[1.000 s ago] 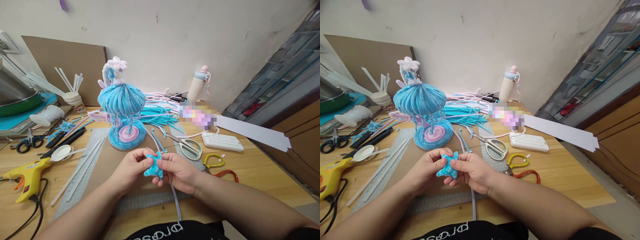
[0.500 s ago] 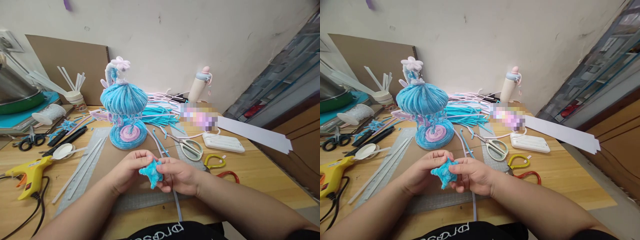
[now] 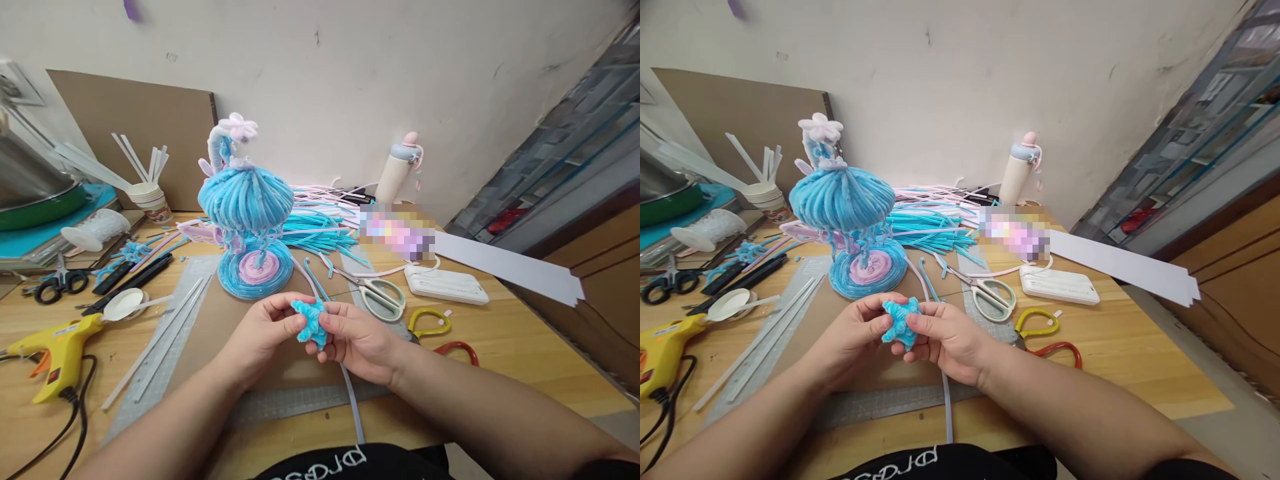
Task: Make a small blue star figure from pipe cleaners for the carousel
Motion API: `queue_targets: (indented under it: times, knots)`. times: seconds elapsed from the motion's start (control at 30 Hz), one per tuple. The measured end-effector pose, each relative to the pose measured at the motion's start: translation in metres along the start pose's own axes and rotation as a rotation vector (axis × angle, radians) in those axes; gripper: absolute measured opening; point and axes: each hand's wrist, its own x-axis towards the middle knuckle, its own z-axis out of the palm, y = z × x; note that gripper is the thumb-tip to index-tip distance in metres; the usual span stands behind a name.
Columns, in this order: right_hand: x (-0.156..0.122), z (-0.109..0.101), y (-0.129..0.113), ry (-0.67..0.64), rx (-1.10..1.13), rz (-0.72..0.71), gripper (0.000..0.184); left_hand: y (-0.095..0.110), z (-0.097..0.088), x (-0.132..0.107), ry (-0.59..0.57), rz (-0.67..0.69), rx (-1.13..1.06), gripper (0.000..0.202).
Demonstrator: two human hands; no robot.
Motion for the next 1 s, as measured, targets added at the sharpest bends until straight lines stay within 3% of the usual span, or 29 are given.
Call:
queue_targets:
  times: [0.57,0.77,0.87,1.0]
  knots:
    - [-0.0017,0.0023,0.0056,0.015,-0.044,-0.003,0.025,0.0000,0.0037,-0.0001,-0.095,-0.065,-0.084,0.020]
    - [-0.0024,0.0004,0.0016,-0.103,-0.027,0.010,0.031,0.0038,-0.0001,-0.0006,-0.148,-0.149,-0.114,0.024]
    - [-0.0003,-0.0021,-0.0001,-0.020,0.004,0.024,0.022,0.0054,-0.0002,0.0009,-0.049,-0.140,-0.128,0.029]
    - [0.0021,-0.0031,-0.0030,0.065,0.117,0.016,0.028,0.0065,0.0014,0.0025,0.089,0.024,-0.145,0.028]
